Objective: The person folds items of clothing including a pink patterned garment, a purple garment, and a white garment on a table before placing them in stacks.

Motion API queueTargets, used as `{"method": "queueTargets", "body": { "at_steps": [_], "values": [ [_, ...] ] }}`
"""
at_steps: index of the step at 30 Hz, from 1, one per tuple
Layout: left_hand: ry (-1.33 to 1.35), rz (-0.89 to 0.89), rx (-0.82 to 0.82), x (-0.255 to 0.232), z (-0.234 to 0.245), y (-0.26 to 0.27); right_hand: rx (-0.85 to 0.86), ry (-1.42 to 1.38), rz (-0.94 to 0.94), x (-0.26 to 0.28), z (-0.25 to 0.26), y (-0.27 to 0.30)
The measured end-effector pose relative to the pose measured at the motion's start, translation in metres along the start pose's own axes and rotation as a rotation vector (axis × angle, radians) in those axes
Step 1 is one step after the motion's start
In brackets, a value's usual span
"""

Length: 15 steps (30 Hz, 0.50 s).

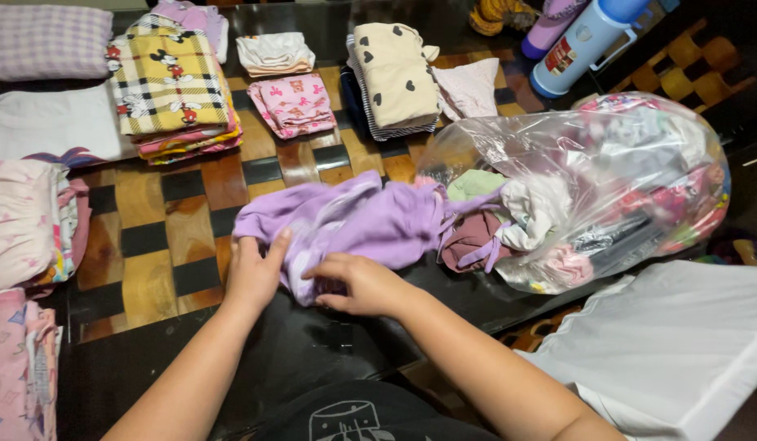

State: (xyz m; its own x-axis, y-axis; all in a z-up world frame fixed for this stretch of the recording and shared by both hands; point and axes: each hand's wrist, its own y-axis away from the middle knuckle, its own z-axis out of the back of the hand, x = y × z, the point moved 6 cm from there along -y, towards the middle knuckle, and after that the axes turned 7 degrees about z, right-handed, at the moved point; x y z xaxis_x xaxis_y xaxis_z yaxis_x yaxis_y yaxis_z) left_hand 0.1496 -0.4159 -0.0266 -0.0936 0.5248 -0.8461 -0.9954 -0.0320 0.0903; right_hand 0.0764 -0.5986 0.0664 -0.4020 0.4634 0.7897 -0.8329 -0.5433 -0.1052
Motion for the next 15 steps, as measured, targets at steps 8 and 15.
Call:
{"method": "queueTargets", "body": {
  "at_steps": [8, 15],
  "values": [
    [-0.558, -0.325, 0.304, -0.018, -0.017, 0.039, -0.440, 0.663, -0.183, -0.085, 0.053, 0.049],
    [-0.674, -0.069, 0.553, -0.020, -0.032, 0.067, -0.444, 0.201, -0.597, -0.151, 0.072, 0.092]
  ]
}}
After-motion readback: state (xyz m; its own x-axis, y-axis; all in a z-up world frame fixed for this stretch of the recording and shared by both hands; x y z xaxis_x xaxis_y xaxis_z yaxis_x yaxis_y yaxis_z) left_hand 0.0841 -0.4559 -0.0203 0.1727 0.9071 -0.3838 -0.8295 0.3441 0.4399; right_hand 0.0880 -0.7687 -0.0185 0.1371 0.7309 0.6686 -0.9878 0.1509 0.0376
